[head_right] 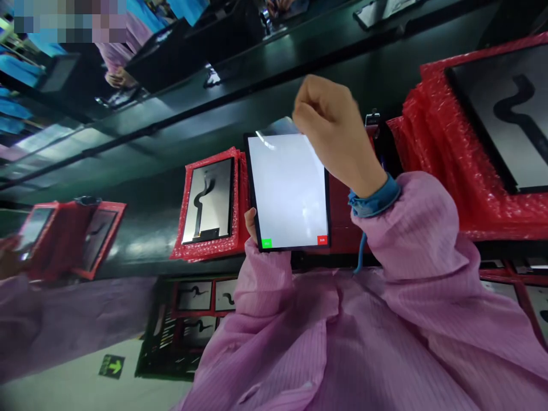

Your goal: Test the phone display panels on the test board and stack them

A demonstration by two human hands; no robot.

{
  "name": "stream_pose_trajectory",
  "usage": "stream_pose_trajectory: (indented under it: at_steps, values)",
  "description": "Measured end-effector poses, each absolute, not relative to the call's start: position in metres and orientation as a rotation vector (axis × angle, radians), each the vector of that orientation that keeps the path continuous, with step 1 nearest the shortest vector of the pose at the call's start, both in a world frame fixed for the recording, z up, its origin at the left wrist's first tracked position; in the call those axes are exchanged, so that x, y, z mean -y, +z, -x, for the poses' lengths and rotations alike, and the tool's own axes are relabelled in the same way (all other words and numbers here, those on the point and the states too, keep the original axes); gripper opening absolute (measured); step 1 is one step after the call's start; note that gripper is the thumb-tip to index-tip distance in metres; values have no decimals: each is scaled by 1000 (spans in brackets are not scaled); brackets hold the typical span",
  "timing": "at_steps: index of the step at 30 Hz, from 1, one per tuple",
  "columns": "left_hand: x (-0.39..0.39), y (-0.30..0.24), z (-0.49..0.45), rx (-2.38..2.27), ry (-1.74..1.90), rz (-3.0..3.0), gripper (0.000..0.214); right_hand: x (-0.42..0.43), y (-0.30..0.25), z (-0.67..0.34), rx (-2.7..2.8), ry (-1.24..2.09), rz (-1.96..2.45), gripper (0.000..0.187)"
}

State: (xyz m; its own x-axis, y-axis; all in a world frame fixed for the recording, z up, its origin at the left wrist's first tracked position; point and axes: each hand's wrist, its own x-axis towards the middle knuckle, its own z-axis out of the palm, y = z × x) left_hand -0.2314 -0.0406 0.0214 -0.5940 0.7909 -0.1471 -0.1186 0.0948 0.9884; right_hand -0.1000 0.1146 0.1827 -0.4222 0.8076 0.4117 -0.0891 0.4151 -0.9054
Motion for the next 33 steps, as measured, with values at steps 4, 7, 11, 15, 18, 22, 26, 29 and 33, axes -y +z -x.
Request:
stream_pose_trajectory:
  at_steps: [4,7,11,15,18,22,26,29,33]
  values:
    - [29,21,239,-1529,1654,-603,80,-131,160,89,1885,844,715,22]
    - [29,23,240,-1432,1682,-513,74,-136,148,85,1940,897,564,38]
    - [28,30,236,-1278,1770,-416,63,-136,143,73,2001,892,344,36]
    - [25,37,231,-1185,1789,-354,74,-141,141,59,2072,847,304,41]
    - [25,40,230,-1022,1787,-311,69,-147,138,53,2082,752,346,27]
    - [26,43,231,-889,1812,-186,60,-156,127,57,1986,742,392,20]
    - [24,46,230,-857,1789,10,55,-161,115,69,1811,794,409,21]
    - [23,45,233,-748,1781,106,50,-165,109,73,1674,930,436,36]
    - [23,44,237,-626,1774,152,49,-183,98,68,1743,1093,570,53]
